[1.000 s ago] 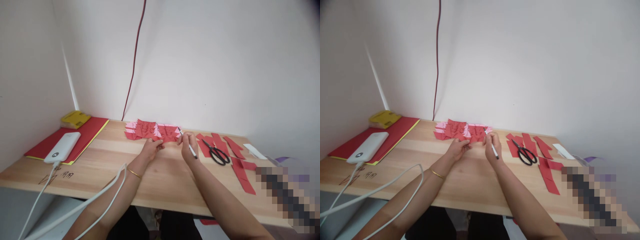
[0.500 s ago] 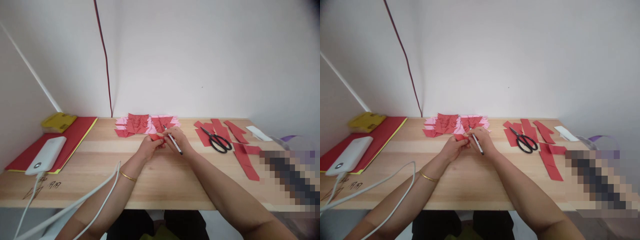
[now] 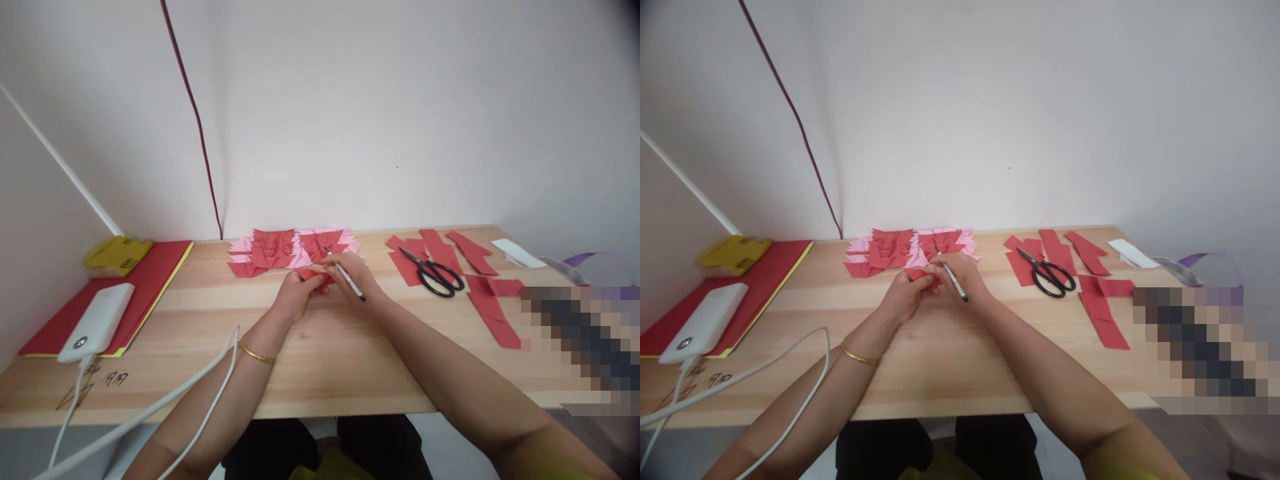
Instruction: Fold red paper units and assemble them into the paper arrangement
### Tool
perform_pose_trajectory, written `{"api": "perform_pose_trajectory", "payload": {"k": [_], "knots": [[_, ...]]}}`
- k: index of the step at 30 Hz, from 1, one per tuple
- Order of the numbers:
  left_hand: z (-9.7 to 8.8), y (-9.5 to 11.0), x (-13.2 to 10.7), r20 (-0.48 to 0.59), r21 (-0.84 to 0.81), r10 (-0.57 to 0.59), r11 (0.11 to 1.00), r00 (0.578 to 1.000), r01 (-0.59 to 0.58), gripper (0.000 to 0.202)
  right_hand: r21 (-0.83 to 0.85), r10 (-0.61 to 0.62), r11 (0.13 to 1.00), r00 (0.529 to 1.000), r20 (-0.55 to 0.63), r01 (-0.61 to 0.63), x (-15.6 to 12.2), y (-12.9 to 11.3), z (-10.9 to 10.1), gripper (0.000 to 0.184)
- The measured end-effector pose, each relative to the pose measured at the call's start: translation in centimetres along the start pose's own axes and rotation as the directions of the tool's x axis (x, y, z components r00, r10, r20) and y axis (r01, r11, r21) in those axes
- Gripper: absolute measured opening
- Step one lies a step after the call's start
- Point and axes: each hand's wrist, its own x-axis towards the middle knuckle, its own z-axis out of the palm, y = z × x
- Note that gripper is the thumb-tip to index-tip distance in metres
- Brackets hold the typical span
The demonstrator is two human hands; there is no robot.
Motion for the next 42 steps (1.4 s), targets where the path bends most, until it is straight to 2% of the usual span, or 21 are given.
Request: {"api": "perform_pose_trajectory", "payload": {"k": [3, 6, 10, 12, 18, 24, 32, 42], "knots": [[0.2, 0.3, -0.1, -0.053, -0.026, -0.014, 1.000, 0.999, 0.013, 0.023, -0.023, -0.023, 1.000, 0.989, -0.147, 0.020, -0.3, -0.8, -0.5, 0.031], [0.2, 0.5, -0.1, -0.057, -0.058, -0.030, 0.998, 0.998, 0.027, 0.026, 0.047, -0.006, 0.999, 0.982, -0.188, 0.015, -0.8, -1.5, -0.8, 0.030], [0.1, 0.5, -0.1, -0.055, -0.070, -0.023, 0.997, 0.998, 0.019, 0.026, 0.138, 0.160, 0.981, 0.971, -0.175, -0.136, -1.2, -2.1, -0.5, 0.020], [0.1, 0.5, -0.2, -0.064, -0.069, -0.017, 0.998, 0.998, 0.012, 0.024, 0.150, 0.200, 0.973, 0.967, -0.160, -0.176, -1.3, -2.3, -0.2, 0.019], [0.1, 0.3, -0.1, -0.088, -0.058, 0.003, 0.998, 0.996, -0.008, 0.022, 0.044, 0.155, 0.988, 0.980, -0.122, -0.150, -1.2, -2.6, 0.2, 0.014], [-0.1, -0.2, 0.1, -0.078, -0.060, 0.008, 0.998, 0.997, -0.013, 0.020, 0.051, 0.214, 0.976, 0.970, -0.116, -0.210, -1.4, -1.9, 0.9, 0.011], [-0.1, -0.2, 0.0, -0.063, -0.056, 0.024, 0.998, 0.998, -0.028, 0.016, 0.040, 0.210, 0.977, 0.976, -0.062, -0.207, -1.5, -2.0, 0.9, 0.013], [-0.1, -0.2, 0.0, -0.085, -0.043, 0.034, 0.998, 0.996, -0.038, 0.012, 0.046, 0.212, 0.977, 0.976, -0.053, -0.210, -1.5, -1.8, 1.1, 0.015]]}}
